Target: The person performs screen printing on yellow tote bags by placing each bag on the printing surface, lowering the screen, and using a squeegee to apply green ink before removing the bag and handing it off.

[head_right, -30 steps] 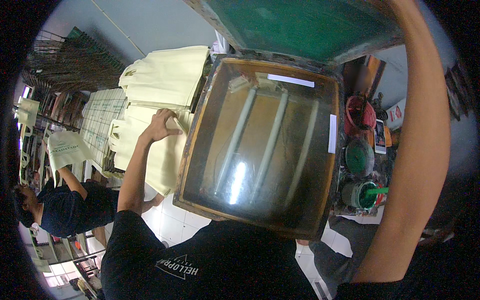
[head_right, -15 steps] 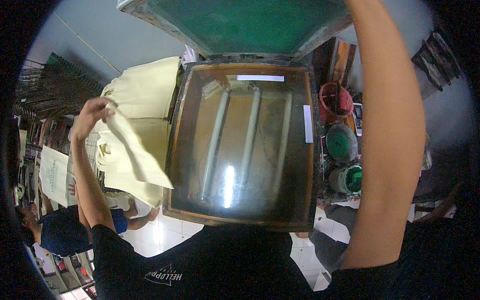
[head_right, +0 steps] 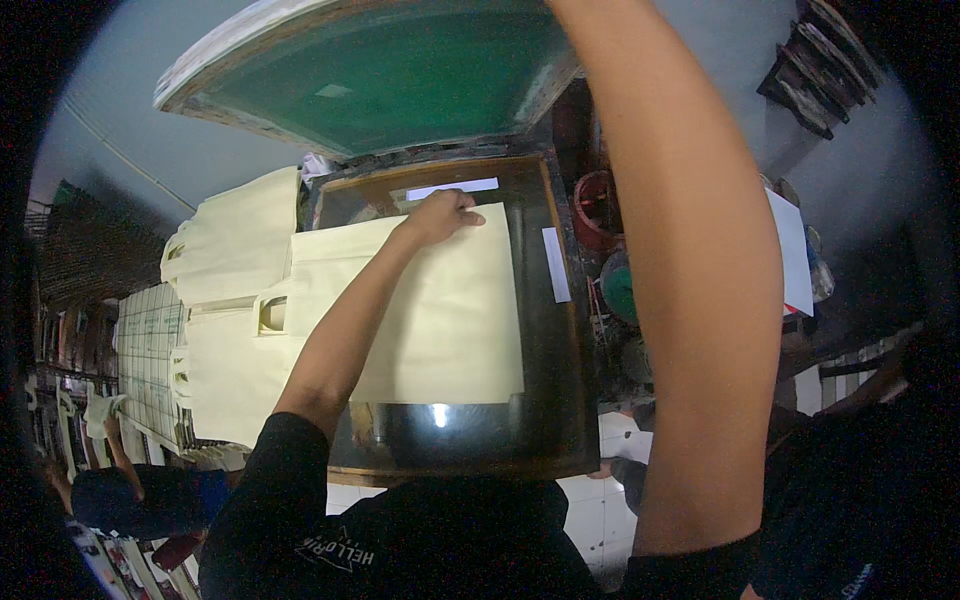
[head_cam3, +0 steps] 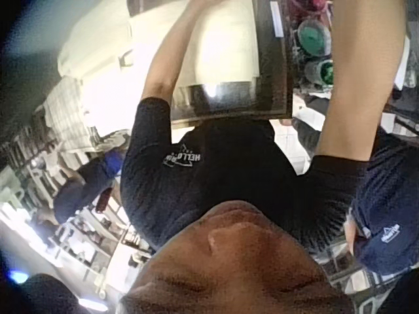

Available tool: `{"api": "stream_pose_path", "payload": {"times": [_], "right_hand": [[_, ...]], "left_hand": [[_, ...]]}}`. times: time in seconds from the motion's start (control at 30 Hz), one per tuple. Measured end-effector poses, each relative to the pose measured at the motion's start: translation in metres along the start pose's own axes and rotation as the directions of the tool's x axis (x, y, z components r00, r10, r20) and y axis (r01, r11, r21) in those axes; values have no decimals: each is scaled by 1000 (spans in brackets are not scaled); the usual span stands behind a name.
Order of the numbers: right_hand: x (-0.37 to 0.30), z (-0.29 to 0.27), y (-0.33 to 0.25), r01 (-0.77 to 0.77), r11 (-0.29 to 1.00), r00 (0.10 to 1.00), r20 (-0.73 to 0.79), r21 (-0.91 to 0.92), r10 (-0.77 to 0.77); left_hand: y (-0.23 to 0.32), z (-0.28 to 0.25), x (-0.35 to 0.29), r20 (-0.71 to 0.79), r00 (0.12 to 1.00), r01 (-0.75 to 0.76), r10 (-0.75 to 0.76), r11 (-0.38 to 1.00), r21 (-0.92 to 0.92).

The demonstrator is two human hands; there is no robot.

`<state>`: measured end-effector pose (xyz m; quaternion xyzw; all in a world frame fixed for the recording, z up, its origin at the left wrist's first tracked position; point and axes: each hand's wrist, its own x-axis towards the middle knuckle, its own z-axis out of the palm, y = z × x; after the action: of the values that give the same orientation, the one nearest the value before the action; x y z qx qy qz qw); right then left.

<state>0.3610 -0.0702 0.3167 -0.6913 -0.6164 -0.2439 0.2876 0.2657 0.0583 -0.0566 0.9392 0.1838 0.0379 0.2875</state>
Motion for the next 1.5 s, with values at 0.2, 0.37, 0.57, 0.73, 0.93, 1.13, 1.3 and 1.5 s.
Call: {"api": "stream_pose_path", "payload": {"times": [0.2,0.37,0.57,0.73,0.93,1.13,1.3,1.5], "right_hand": [[6,4,7,10,1000,1000,3,11,-10],[11,9,12,83,996,993,-88,-25,-85],[12,9,13,57,997,996,-73,-44,-60],[9,7,12,80,996,994,-67,-37,-82],[1,0,-1,18,1000,1000,-8,20,-18],[-1,1,-6,-52,998,999,3,43,52],[-3,1,3,-1,999,1000,-2,40,1],[1,3,5,37,999,999,-8,34,-37]], "left_hand": [[37,10,12,-189,982,37,-7,987,154],[58,39,-22,-208,976,-30,65,986,164],[67,67,-13,-53,997,66,-52,948,313],[71,67,-3,-48,997,75,-62,941,330],[83,65,-3,14,991,125,-136,942,310],[84,67,-3,-41,987,158,-153,950,269],[96,65,-3,-59,958,285,-280,919,273],[110,56,-3,8,908,405,-418,884,236]]}}
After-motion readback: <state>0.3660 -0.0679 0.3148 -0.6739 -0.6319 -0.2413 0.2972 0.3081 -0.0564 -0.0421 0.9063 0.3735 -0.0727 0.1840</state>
